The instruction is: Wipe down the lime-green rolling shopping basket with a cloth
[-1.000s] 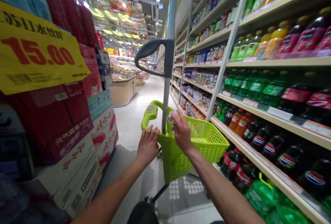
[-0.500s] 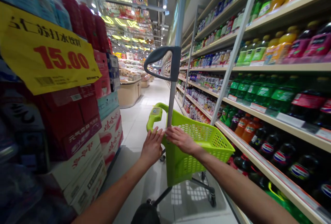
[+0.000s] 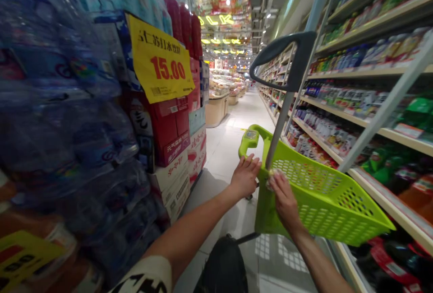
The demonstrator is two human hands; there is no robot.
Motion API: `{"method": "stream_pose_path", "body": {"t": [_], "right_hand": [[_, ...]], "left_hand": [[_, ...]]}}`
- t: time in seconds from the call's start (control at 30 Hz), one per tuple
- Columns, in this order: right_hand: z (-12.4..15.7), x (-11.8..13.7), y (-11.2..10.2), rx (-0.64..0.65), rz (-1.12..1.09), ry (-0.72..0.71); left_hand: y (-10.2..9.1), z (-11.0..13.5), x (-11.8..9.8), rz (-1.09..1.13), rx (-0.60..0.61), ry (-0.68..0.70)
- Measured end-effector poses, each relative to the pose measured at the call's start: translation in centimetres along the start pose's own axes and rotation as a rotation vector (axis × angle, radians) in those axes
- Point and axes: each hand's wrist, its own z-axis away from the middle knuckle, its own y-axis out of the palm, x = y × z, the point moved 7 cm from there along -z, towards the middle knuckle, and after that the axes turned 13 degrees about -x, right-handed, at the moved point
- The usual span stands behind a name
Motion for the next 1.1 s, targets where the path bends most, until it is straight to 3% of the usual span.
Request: {"method": "stream_pose_path", "body": {"t": [0.07,0.17,0.23,0.33,0.43,0.5,0.6,0.67,0.73,0.87,0.93,1.0,1.1], "right_hand": [[1.1,-2.5,-1.6,-0.011,0.075,0.086],[-0.6,-4.5,-2.9,-0.099,0.203,0.27],[-2.6,-3.3,-1.9,-0.144,0.211,0.332],[-4.6,0.4,1.5,-0.046,0.133,0.27],[-3.5,0.3,2.1,0.043,0.137,0.211],[-1.5,-2.4,0.3,0.085,0.18,0.225],[1.3,-7.4,-4.2,0.024,0.324,0.386],[1.7,-8.3,-5.6,-0.028,0.362,0.483],[0.7,-6.6,-4.4,-0.026,0.299,0.484],[-2.4,-0.6,0.5,0.062,0.166,0.299],[-2.7,-0.4,1.1,0.087,0.224,0.293],[-1.9,-2.3,0.2,0.114,0.281,0.324],[0.5,-6.9,-3.2,0.101,0.329,0.388]], "left_hand": [[-0.1,0.0,0.0,0.019,-0.005,0.0],[-0.1,0.0,0.0,0.022,-0.023,-0.023],[-0.1,0.0,0.0,0.011,-0.034,-0.035],[0.0,0.1,0.0,-0.009,-0.028,-0.026],[-0.3,0.1,0.3,-0.037,-0.028,-0.011],[-0.4,0.0,0.5,-0.054,-0.036,-0.01],[-0.5,-0.1,0.6,-0.071,-0.045,-0.022],[-0.5,-0.1,0.4,-0.08,-0.057,-0.03],[-0.5,-0.2,0.1,-0.09,-0.075,-0.032],[-0.5,-0.2,-0.2,-0.103,-0.081,-0.001],[-0.6,-0.2,-0.1,-0.107,-0.077,0.022],[-0.6,-0.1,0.1,-0.107,-0.082,0.043],[-0.6,-0.1,0.5,-0.108,-0.095,0.058]]}}
